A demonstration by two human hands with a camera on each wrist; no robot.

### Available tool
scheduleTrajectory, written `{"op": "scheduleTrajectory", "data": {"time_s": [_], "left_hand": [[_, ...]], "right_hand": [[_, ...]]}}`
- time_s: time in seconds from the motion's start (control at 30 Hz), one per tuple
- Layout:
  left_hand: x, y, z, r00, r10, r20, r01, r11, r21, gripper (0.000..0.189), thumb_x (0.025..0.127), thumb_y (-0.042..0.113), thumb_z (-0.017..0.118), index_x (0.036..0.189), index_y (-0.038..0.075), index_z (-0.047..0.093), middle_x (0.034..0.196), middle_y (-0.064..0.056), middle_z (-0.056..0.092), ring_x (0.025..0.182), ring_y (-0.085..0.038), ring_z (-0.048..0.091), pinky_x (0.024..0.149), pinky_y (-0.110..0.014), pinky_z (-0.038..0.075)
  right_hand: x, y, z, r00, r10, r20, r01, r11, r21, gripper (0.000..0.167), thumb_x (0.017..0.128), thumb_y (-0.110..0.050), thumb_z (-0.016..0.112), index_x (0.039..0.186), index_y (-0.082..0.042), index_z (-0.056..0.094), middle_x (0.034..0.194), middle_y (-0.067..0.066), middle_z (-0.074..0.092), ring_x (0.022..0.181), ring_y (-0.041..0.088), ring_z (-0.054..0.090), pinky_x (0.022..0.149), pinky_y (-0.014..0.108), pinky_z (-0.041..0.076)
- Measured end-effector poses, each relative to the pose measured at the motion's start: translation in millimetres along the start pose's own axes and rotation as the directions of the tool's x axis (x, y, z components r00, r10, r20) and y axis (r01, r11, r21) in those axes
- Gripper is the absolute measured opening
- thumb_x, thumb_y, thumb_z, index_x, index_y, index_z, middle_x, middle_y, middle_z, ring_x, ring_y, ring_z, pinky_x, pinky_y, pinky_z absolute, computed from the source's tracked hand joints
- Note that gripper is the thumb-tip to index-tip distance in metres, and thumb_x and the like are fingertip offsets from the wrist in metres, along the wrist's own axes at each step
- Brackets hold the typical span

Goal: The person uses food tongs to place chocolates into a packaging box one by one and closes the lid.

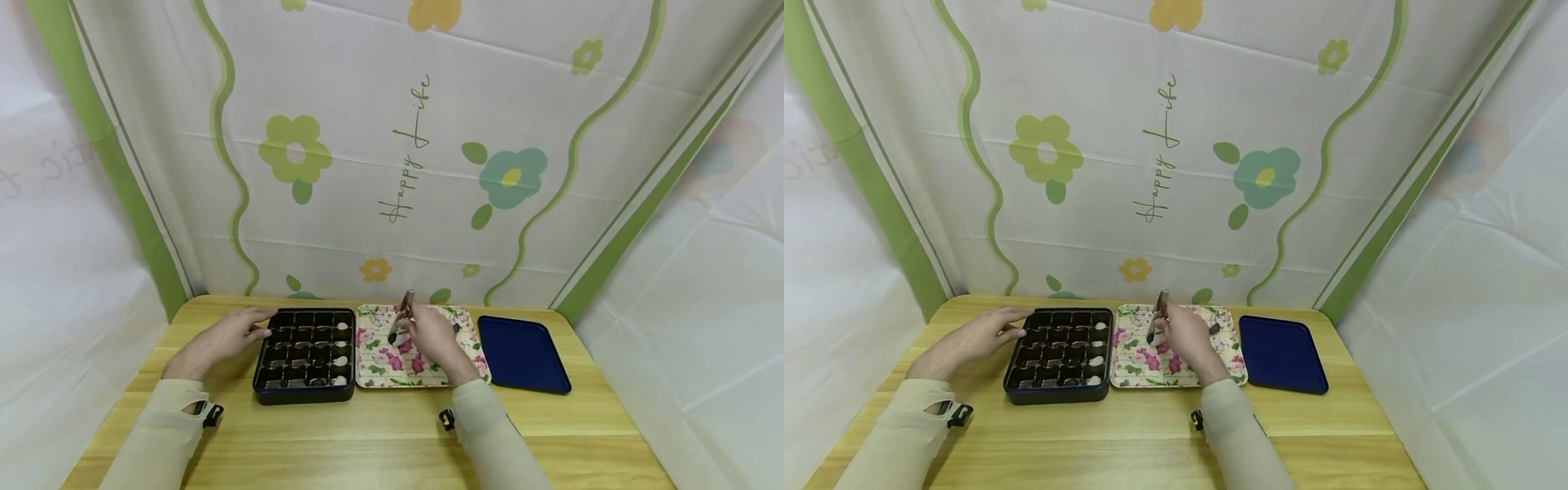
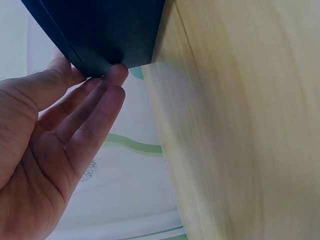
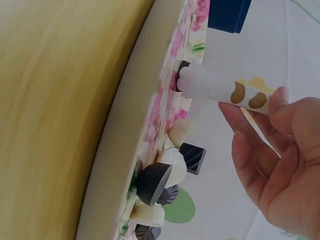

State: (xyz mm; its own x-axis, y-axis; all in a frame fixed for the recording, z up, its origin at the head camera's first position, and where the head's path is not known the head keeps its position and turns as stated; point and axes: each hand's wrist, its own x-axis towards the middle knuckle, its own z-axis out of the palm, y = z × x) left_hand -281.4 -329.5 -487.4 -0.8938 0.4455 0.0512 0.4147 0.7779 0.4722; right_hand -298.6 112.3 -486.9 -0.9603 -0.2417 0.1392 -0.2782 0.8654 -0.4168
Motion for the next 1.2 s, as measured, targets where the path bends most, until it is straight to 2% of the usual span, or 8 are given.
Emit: {"op": "scheduleTrajectory", "data": {"time_s": [0.23, 0.43, 0.57, 0.8, 1.07, 1.2], "left_hand": [[0.5, -1.0, 0.9, 1.0, -0.009, 0.002, 0.009, 1.0, 0.009, 0.053, 0.118, 0.012, 0.07, 0.165, -0.011, 0.059, 0.167, -0.043, 0.058, 0.122, -0.047, 0.085, 0.107, -0.063, 0.071], [0.9, 0.0, 1.0, 1.0, -0.008, -0.001, 0.008, 1.0, 0.017, 0.053, 0.118, 0.011, 0.07, 0.164, -0.012, 0.059, 0.166, -0.043, 0.058, 0.122, -0.048, 0.084, 0.107, -0.063, 0.071], [-0.2, 3.1, 0.3, 1.0, -0.004, -0.008, 0.004, 1.0, 0.022, 0.051, 0.118, 0.011, 0.069, 0.163, -0.012, 0.059, 0.166, -0.042, 0.059, 0.124, -0.049, 0.083, 0.11, -0.065, 0.07], [-0.7, 7.0, 1.2, 1.0, -0.009, -0.014, 0.009, 0.999, 0.04, 0.051, 0.118, 0.01, 0.068, 0.164, -0.011, 0.06, 0.167, -0.041, 0.059, 0.133, -0.054, 0.078, 0.116, -0.072, 0.064], [-0.2, 5.3, 2.0, 1.0, -0.021, -0.009, 0.022, 0.999, 0.037, 0.052, 0.118, 0.012, 0.068, 0.165, -0.01, 0.059, 0.169, -0.039, 0.058, 0.138, -0.056, 0.074, 0.12, -0.074, 0.061], [-0.6, 4.6, 1.3, 1.0, -0.028, -0.006, 0.028, 0.999, 0.03, 0.053, 0.119, 0.013, 0.068, 0.166, -0.009, 0.058, 0.169, -0.039, 0.058, 0.14, -0.057, 0.073, 0.12, -0.074, 0.061]], "right_hand": [[-2.1, -7.7, -6.8, 0.997, -0.03, -0.072, 0.03, 1.0, 0.003, 0.02, 0.118, -0.032, 0.072, 0.123, -0.014, 0.077, 0.11, 0.012, 0.089, 0.063, 0.012, 0.067, 0.054, 0.03, 0.049], [-2.8, -6.9, -6.2, 1.0, -0.018, -0.002, 0.018, 1.0, -0.022, 0.02, 0.116, -0.033, 0.074, 0.128, -0.017, 0.077, 0.116, 0.01, 0.088, 0.078, 0.017, 0.075, 0.062, 0.034, 0.058], [-3.5, -4.6, -1.1, 1.0, -0.003, 0.021, 0.004, 0.999, -0.048, 0.02, 0.116, -0.034, 0.074, 0.127, -0.017, 0.077, 0.11, 0.008, 0.088, 0.076, 0.017, 0.073, 0.061, 0.034, 0.057], [-6.8, -4.3, 5.4, 0.999, 0.002, -0.043, -0.006, 0.996, -0.093, 0.018, 0.116, -0.035, 0.074, 0.117, -0.017, 0.078, 0.097, 0.005, 0.084, 0.065, 0.013, 0.064, 0.054, 0.029, 0.049], [-9.1, -7.6, 2.1, 0.998, 0.001, -0.068, -0.004, 0.998, -0.055, 0.017, 0.117, -0.032, 0.073, 0.117, -0.016, 0.079, 0.092, 0.007, 0.083, 0.058, 0.014, 0.059, 0.049, 0.028, 0.041], [-7.9, -14.3, -2.2, 0.996, -0.021, -0.084, 0.017, 0.999, -0.041, 0.016, 0.116, -0.03, 0.074, 0.122, -0.016, 0.08, 0.097, 0.007, 0.085, 0.063, 0.014, 0.064, 0.051, 0.028, 0.047]]}}
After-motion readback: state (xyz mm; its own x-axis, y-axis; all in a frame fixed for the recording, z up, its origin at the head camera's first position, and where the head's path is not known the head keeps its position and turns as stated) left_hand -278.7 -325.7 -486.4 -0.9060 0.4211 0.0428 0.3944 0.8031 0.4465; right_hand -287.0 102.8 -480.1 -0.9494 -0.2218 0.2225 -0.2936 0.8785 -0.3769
